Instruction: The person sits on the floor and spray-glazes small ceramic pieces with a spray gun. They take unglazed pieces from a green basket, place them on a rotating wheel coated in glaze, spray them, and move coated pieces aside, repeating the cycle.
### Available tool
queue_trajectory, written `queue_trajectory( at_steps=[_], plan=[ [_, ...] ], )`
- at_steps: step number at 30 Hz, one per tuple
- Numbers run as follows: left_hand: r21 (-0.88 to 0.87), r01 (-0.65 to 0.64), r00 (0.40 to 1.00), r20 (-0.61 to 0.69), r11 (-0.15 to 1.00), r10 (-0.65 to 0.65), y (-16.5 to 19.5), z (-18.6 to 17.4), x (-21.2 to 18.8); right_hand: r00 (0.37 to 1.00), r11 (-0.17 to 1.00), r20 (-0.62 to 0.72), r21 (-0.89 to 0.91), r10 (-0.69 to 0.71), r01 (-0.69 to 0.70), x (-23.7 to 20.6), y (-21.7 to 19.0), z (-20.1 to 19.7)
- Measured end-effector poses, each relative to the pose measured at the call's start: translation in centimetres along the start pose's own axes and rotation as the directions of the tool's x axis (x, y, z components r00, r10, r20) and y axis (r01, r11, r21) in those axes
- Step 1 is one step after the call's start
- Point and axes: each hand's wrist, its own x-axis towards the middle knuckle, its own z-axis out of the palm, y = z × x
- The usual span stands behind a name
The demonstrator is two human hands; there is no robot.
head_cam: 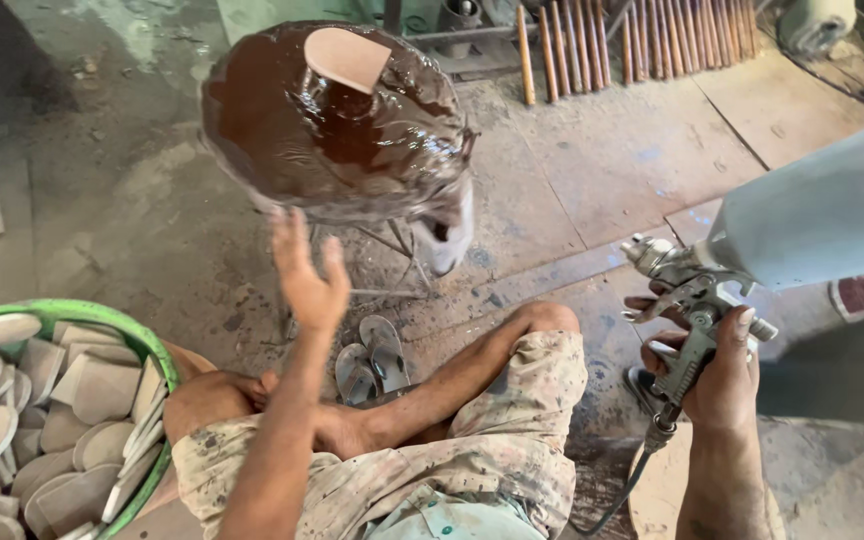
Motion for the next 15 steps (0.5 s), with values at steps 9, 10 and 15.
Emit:
queue_trajectory(
  at_steps=[9, 10, 15],
  plan=[
    [-0.142, 0.169, 0.899, 0.428, 0.975, -0.093, 6.7, 6.6, -4.3, 0.992, 0.990, -0.084, 0.118, 0.093, -0.083, 2.0, 1.8, 0.0],
    [-0.183, 0.172, 0.890, 0.450, 0.968, -0.073, 6.9, 6.5, -4.1, 0.988, 0.994, -0.119, 0.069, 0.094, -0.086, 2.1, 2.0, 0.0],
    [-0.125, 0.021, 0.906, 0.422, 0.992, 0.034, 6.5, 4.9, -2.4, 0.996, 0.975, 0.085, 0.221, -0.002, -0.017, 3.0, 1.9, -0.1]
  ],
)
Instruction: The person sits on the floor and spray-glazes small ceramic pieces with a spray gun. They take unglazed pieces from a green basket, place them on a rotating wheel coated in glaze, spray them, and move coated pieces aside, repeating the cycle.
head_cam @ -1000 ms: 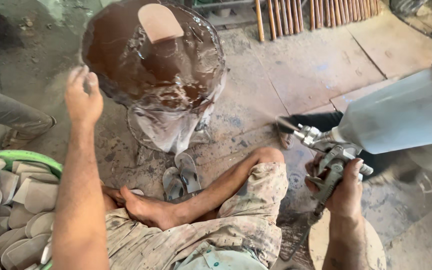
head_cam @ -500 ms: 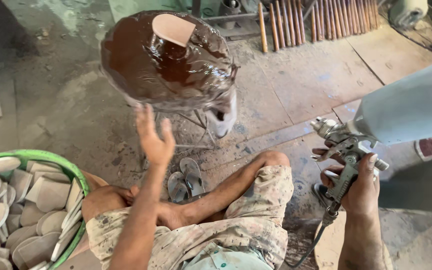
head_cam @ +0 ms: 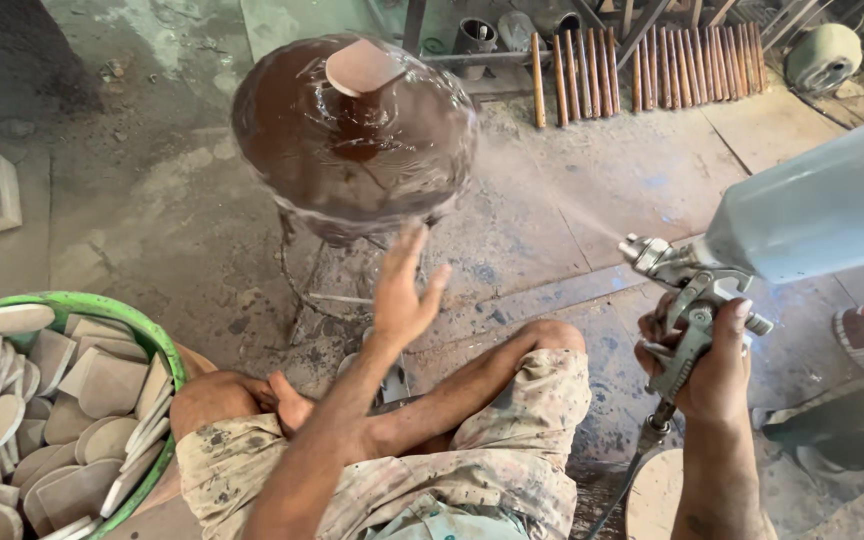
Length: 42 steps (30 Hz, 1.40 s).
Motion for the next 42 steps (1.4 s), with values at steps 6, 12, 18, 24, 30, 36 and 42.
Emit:
queue_trajectory(
  at_steps=[6, 12, 18, 24, 30, 36, 42],
  plan=[
    [0.417, 0.061, 0.983, -0.181, 0.907, 0.016, -4.9, -7.4, 0.9, 0.999, 0.995, -0.041, -0.094, -0.021, 0.017, 0.3, -0.7, 0.1],
    [0.445, 0.053, 0.974, -0.223, 0.894, 0.053, -6.9, -10.9, 0.9, 0.999, 0.998, 0.028, 0.053, 0.024, -0.026, 0.2, -2.5, 1.8],
    [0.488, -0.015, 0.988, -0.127, 0.873, 0.088, -7.4, -11.5, 1.3, 0.993, 0.943, -0.018, -0.315, -0.120, 0.108, -0.1, -4.7, 4.3],
    [0.627, -0.105, 0.994, 0.083, 0.772, 0.068, -7.8, -11.2, 1.3, 0.992, 0.953, -0.103, -0.300, -0.072, 0.038, 0.1, -3.7, 4.7],
    [0.634, -0.274, 0.954, 0.272, 0.723, 0.123, -6.5, -7.1, 0.9, 0.998, 0.996, 0.060, -0.085, -0.023, 0.028, -0.1, -2.1, 6.2],
    [0.671, -0.403, 0.907, 0.385, 0.622, 0.173, -4.0, -3.0, 2.1, 0.972, 0.978, 0.233, -0.205, 0.024, 0.025, 0.4, -4.8, 9.3],
    [0.735, -0.434, 0.885, 0.456, 0.521, 0.093, -1.1, 0.6, 4.3, 0.995, 0.952, 0.078, -0.298, -0.055, 0.076, 2.6, -6.5, 9.9]
  ],
)
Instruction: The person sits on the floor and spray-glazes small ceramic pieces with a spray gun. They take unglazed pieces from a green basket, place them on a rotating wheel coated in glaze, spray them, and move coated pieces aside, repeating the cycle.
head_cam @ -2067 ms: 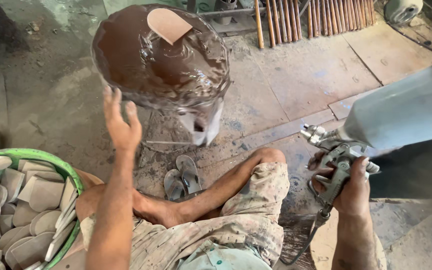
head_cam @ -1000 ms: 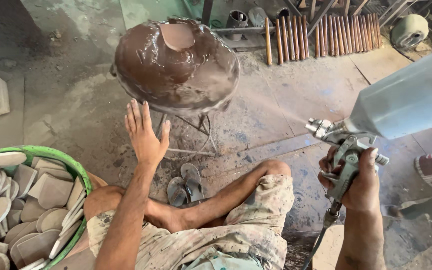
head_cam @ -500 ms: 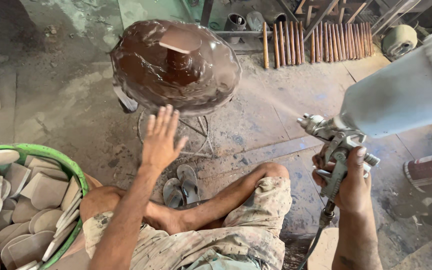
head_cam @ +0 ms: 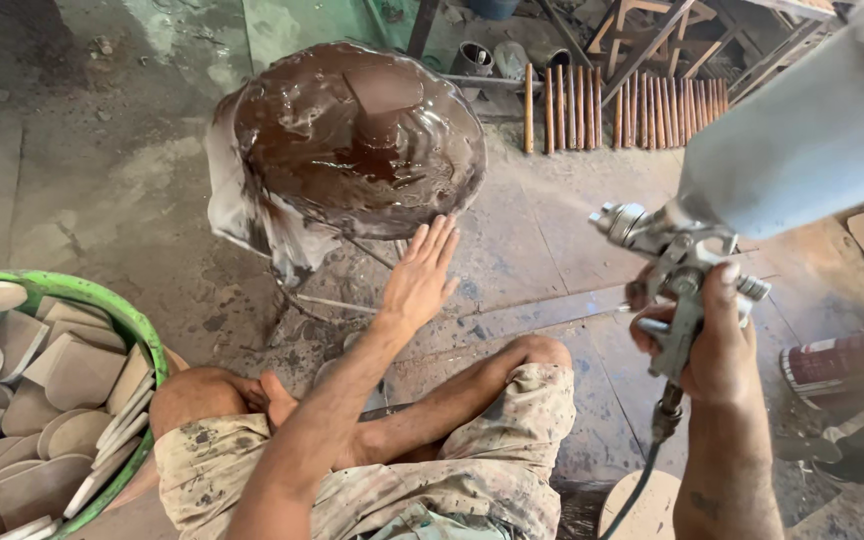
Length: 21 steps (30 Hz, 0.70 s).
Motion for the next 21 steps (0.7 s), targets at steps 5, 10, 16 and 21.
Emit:
queue_trajectory(
  at_steps=[5, 10, 16, 21],
  plan=[
    [0.259, -0.078, 0.991, 0.123, 0.963, 0.047, 1.6, -2.0, 2.0, 0.995, 0.998, -0.100, -0.066, -0.017, 0.010, 1.7, 0.4, -0.1],
    [-0.485, 0.011, 0.962, -0.233, 0.874, -0.142, 1.0, -3.4, -2.6, 0.999, 0.994, 0.040, 0.111, -0.012, 0.007, 3.2, 1.2, 1.6],
    [-0.555, 0.391, 0.787, -0.211, 0.734, -0.579, -5.9, -1.0, -16.6, 0.997, 0.985, 0.012, -0.157, -0.075, 0.076, 3.5, 2.8, 1.6],
    [-0.245, 0.801, 0.509, -0.199, 0.546, -0.837, -17.4, 2.7, -32.0, 0.997, 0.982, -0.077, -0.190, -0.026, 0.011, 1.8, 10.3, -0.7]
  ],
)
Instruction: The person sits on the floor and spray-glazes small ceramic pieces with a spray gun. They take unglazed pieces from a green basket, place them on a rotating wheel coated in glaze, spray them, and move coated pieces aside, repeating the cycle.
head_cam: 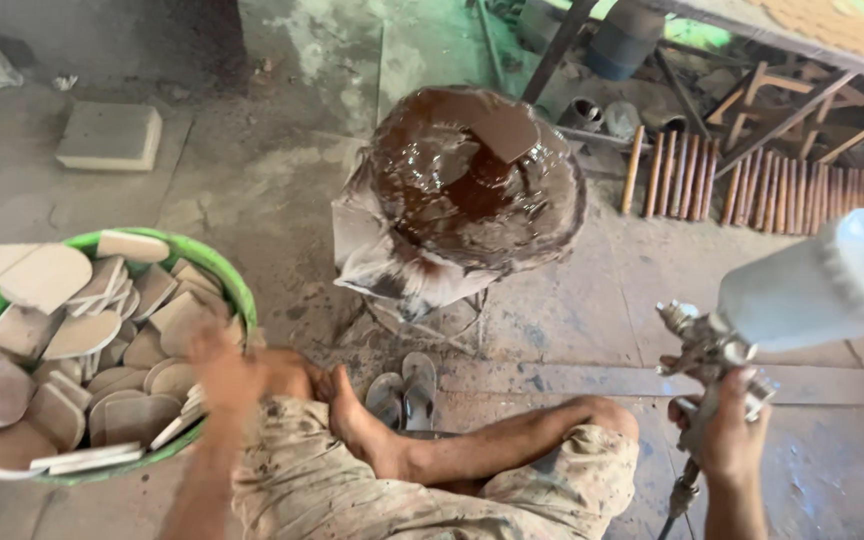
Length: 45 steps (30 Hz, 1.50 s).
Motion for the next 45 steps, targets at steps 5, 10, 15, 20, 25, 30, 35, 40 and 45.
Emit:
queue_trajectory(
  at_steps=[5, 10, 15, 20, 25, 30, 35, 40, 45],
  plan=[
    [0.015, 0.514, 0.782, 0.402, 0.858, -0.476, -12.7, -1.3, -2.7, 0.991, 0.998, -0.126, 0.035, 0.046, -0.042, -3.2, 12.8, -1.9],
    [-0.009, 0.334, 0.845, 0.445, 0.942, -0.295, -17.1, -2.7, -3.7, 0.936, 0.968, -0.249, 0.052, 0.251, -0.246, -6.8, 22.8, -3.0],
    [0.100, 0.429, 0.760, 0.497, 0.898, -0.419, -16.6, -2.2, -3.0, 0.919, 0.989, -0.372, 0.114, 0.132, -0.096, -7.4, 27.3, -1.5],
    [0.094, 0.334, 0.831, 0.439, 0.938, -0.340, -16.6, 1.5, -0.1, 0.909, 0.968, -0.372, 0.229, 0.186, -0.104, -6.7, 27.3, -0.9],
    [0.139, 0.368, 0.803, 0.450, 0.919, -0.390, -16.4, 6.3, 2.9, 0.861, 0.978, -0.482, 0.196, 0.163, -0.076, -6.4, 26.4, 0.3],
    [-0.005, 0.376, 0.891, 0.278, 0.926, -0.360, -15.2, 8.4, 4.6, 0.834, 0.990, -0.541, 0.134, 0.110, -0.044, -5.9, 25.7, 1.4],
    [0.048, 0.501, 0.809, 0.331, 0.864, -0.486, -12.8, 7.9, 6.7, 0.828, 0.997, -0.560, 0.074, 0.028, 0.016, -5.6, 25.1, 1.4],
    [0.150, 0.580, 0.740, 0.312, 0.800, -0.595, -11.7, 6.6, 8.0, 0.896, 0.995, -0.442, -0.063, 0.045, -0.081, -6.5, 24.8, 0.7],
    [0.147, 0.288, 0.931, 0.188, 0.946, -0.313, -12.1, 6.2, 7.1, 0.909, 0.988, -0.408, -0.088, 0.082, -0.129, -6.7, 25.1, -0.2]
  ],
)
